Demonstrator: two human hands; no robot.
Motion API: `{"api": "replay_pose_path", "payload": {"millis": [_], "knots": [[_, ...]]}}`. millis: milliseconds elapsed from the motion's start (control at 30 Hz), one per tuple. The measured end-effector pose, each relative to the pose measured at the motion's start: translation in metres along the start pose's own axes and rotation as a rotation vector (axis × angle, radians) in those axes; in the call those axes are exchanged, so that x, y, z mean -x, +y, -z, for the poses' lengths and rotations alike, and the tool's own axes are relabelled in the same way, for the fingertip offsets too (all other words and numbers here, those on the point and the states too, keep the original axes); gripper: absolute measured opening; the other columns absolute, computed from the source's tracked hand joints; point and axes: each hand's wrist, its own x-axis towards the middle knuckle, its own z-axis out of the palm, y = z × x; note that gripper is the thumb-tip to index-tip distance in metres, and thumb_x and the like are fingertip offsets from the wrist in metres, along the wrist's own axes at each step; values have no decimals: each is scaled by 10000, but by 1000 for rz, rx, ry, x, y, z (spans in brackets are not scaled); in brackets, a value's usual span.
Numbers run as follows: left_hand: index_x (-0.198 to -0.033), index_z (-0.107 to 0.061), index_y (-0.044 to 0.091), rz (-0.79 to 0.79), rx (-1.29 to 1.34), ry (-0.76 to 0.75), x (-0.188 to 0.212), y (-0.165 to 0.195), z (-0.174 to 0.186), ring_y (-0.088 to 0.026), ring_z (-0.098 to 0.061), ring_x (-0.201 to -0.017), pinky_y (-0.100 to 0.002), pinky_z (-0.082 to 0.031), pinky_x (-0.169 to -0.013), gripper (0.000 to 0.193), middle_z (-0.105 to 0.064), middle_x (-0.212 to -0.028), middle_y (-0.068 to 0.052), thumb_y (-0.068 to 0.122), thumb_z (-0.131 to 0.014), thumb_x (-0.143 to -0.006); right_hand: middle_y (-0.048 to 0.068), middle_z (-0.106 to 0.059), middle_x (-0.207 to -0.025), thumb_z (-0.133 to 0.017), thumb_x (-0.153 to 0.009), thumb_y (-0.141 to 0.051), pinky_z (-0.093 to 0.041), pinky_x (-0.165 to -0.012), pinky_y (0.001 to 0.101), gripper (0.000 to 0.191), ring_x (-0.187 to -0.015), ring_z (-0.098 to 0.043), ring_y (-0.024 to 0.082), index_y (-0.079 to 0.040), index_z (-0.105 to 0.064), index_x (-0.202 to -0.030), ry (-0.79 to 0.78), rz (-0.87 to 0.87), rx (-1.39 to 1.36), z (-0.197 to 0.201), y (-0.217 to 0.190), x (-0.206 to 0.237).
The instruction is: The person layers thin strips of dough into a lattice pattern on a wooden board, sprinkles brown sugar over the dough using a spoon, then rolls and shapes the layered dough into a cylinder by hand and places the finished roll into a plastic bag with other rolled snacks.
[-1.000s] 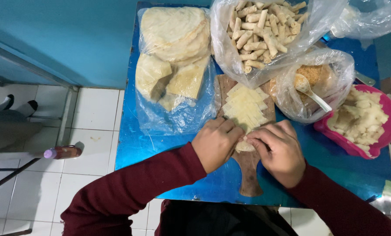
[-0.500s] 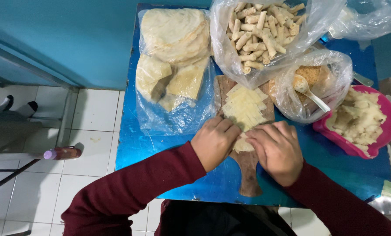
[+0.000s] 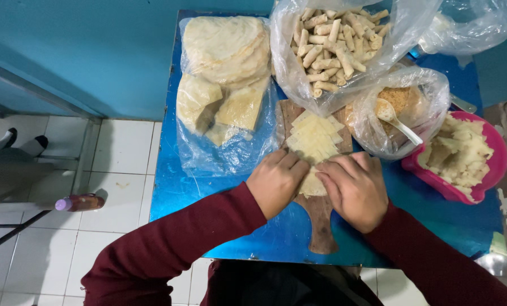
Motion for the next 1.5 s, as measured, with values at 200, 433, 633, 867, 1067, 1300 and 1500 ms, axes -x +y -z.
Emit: {"api": "replay_pose_path", "payload": {"millis": [200,433,633,867,1067,1300,1500], "knots": [[-1095,-671,40,-20,-70,54,-4,0,4,-315,-598,-987,-423,-507,-883,257,-624,-1014,-108,78,-663,-841,4,-693,-1085,-702,-883,-112,-439,-915,423,237,-1031,-590,259,-114,-745,-1117,15,18,60,0,-2,3],[-1086,-636,24,166,-48,28,10,9,12,-336,-603,-950,-442,-503,-812,330,-636,-1001,-130,239,-752,-865,-20,-683,-1086,-740,-906,-150,-447,-897,418,245,-1017,-582,257,-128,-745,-1151,0,-10,91,1,-12,-3],[-1138,-640,42,184,-46,85,18,7,10,-337,-610,-936,-440,-510,-791,412,-651,-1008,-130,269,-779,-823,61,-670,-980,-743,-878,-212,-433,-869,439,137,-950,-563,309,-141,-724,-994,43,8,54,3,-6,-23],[-1124,-647,60,176,-59,46,24,5,11,-331,-608,-949,-439,-505,-780,356,-650,-1014,-119,274,-754,-861,85,-714,-855,-690,-954,-241,-522,-734,338,192,-791,-668,195,-77,-724,-1047,-321,-289,-296,52,19,-65],[-1098,-660,74,158,-52,56,27,6,18,-333,-619,-951,-453,-502,-786,297,-655,-1017,-120,283,-722,-898,9,-715,-1177,-691,-1030,-242,-536,-894,283,352,-976,-647,64,-83,-621,-1336,42,-357,-505,71,35,-105],[-1078,-669,78,170,-66,47,28,5,28,-329,-630,-925,-456,-497,-768,262,-662,-1003,-124,277,-707,-912,120,-756,-1087,-754,-1008,-323,-540,-801,393,279,-927,-701,264,-123,-750,-1202,-9,-371,186,78,49,-65],[-1033,-674,80,188,-73,0,25,6,26,-326,-626,-913,-457,-492,-744,252,-654,-955,-113,282,-721,-890,64,-770,-907,-781,-883,-406,-546,-695,436,280,-824,-731,280,-144,-737,-972,-197,-442,447,72,79,-18]]}}
